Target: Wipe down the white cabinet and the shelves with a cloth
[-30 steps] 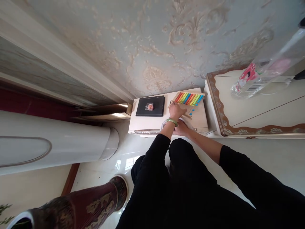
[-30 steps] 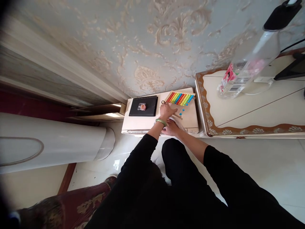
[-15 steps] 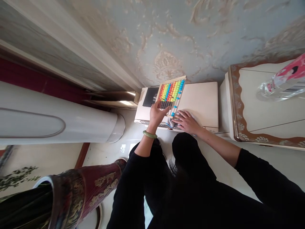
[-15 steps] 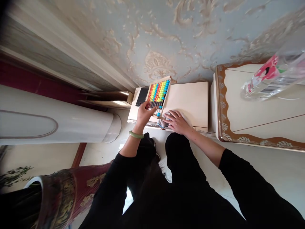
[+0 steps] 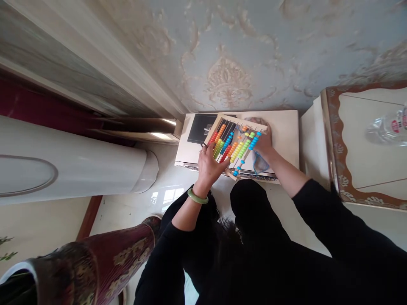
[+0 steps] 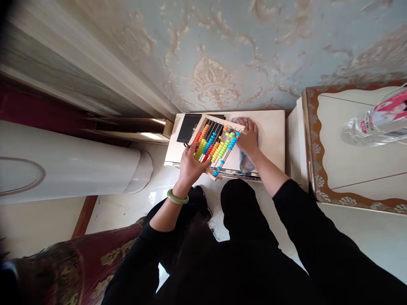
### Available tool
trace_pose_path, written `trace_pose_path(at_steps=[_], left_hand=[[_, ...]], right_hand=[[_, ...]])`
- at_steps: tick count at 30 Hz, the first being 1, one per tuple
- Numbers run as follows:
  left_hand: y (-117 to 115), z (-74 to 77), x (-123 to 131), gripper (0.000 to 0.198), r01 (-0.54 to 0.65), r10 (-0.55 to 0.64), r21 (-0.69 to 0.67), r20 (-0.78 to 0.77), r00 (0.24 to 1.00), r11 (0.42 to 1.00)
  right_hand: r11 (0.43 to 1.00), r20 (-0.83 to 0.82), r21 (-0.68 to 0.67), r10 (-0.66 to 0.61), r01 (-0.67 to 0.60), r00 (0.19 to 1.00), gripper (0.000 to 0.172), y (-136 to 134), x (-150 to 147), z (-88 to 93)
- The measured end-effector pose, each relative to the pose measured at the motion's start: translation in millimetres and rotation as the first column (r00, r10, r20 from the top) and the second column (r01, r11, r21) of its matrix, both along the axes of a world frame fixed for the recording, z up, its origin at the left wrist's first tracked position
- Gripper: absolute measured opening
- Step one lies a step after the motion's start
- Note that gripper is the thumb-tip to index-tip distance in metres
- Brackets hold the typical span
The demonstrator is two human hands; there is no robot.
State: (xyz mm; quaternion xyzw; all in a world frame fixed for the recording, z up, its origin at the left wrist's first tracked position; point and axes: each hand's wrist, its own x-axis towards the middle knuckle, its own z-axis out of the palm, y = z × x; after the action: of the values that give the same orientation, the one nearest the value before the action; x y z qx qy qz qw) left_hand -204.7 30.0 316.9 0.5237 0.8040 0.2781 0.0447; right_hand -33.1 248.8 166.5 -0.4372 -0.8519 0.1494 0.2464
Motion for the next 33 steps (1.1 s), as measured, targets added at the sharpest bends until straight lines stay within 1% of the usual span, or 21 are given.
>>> trace_pose_path(at_steps=[1,2,4,5,7,8,10,12,13,15,17,19,21,22,23,24,25,27,30,33], left_hand=[[-0.4,-2.8,-0.9,0.082,0.003,-0.003,-0.007,-0.015,1.000,1.000],[-0.7,-5.3,-1.9,0.082,0.005,-0.005,-0.010,-0.023,1.000,1.000],[-1.2,-8.6,-4.1,0.081,0.011,-0.011,-0.012,-0.028,1.000,1.000],[-1.6,-9.4,-5.1,0.081,0.014,-0.015,-0.012,-0.029,0.999,1.000],[-2.9,-9.7,-6.1,0.082,0.023,-0.024,-0.015,-0.024,0.999,1.000],[-3.9,-9.5,-6.2,0.083,0.030,-0.030,-0.013,-0.020,0.999,0.999],[-5.8,-9.0,-5.0,0.082,0.046,-0.046,0.002,-0.008,0.999,0.999],[-6.9,-8.8,-2.6,0.081,0.064,-0.064,0.019,0.013,0.998,0.998],[-7.0,-8.7,-1.3,0.081,0.071,-0.072,0.025,0.025,0.997,0.997],[-6.2,-8.4,1.1,0.081,0.082,-0.084,0.034,0.052,0.995,0.996],[-5.3,-7.9,2.3,0.080,0.092,-0.095,0.045,0.079,0.992,0.995],[-5.6,-7.3,2.1,0.079,0.096,-0.101,0.051,0.095,0.990,0.994],[-7.7,-7.0,1.2,0.079,0.092,-0.097,0.051,0.096,0.991,0.994],[-9.2,-7.0,0.7,0.080,0.090,-0.095,0.052,0.094,0.991,0.995],[-10.9,-7.1,0.3,0.081,0.089,-0.094,0.055,0.092,0.991,0.995],[-12.7,-7.4,-0.1,0.082,0.089,-0.094,0.058,0.091,0.991,0.994],[-14.3,-7.8,-0.5,0.082,0.090,-0.095,0.060,0.091,0.991,0.994],[-17.0,-8.8,-1.1,0.082,0.090,-0.095,0.062,0.090,0.991,0.994],[-19.2,-10.6,-1.9,0.081,0.084,-0.089,0.062,0.086,0.992,0.995],[-20.2,-12.0,-2.6,0.080,0.064,-0.068,0.056,0.082,0.994,0.996]], right_hand=[[1.000,-0.011,-0.007,-0.012,0.012,1.000,0.064,16.5,-2.2,4.8],[0.999,-0.027,-0.019,-0.050,0.049,0.998,0.064,32.5,-0.5,8.9],[0.981,-0.050,-0.049,-0.189,0.186,0.981,0.063,60.0,13.0,14.6],[0.961,-0.048,-0.066,-0.273,0.270,0.961,0.063,70.3,23.0,16.2],[0.901,-0.009,-0.090,-0.427,0.425,0.904,0.061,82.4,43.5,17.6],[0.874,0.023,-0.095,-0.476,0.476,0.879,0.061,84.0,52.0,17.6],[0.836,0.067,-0.100,-0.535,0.539,0.842,0.062,78.7,62.8,17.1],[0.812,0.073,-0.115,-0.567,0.572,0.820,0.065,62.3,66.9,15.0],[0.805,0.067,-0.125,-0.577,0.581,0.814,0.067,49.7,68.3,12.8],[0.802,0.058,-0.136,-0.580,0.582,0.813,0.070,15.2,73.7,5.0],[0.820,0.057,-0.127,-0.555,0.557,0.830,0.072,-30.3,86.0,-8.5],[0.856,0.062,-0.111,-0.501,0.505,0.863,0.074,-80.0,104.2,-25.5],[0.888,0.058,-0.093,-0.448,0.451,0.892,0.074,-121.9,122.5,-40.9],[0.899,0.054,-0.087,-0.426,0.429,0.903,0.075,-136.0,129.3,-46.1],[0.904,0.054,-0.088,-0.415,0.418,0.908,0.075,-144.0,133.2,-49.1],[0.904,0.059,-0.096,-0.413,0.417,0.909,0.076,-145.3,133.9,-49.6],[0.896,0.072,-0.112,-0.424,0.430,0.903,0.077,-140.0,131.2,-47.8],[0.859,0.114,-0.158,-0.474,0.487,0.873,0.079,-112.0,117.5,-38.6],[0.768,0.151,-0.220,-0.583,0.602,0.799,0.080,-45.5,87.9,-19.0],[0.683,0.092,-0.278,-0.680,0.675,0.727,0.082,17.1,64.1,-2.4]])
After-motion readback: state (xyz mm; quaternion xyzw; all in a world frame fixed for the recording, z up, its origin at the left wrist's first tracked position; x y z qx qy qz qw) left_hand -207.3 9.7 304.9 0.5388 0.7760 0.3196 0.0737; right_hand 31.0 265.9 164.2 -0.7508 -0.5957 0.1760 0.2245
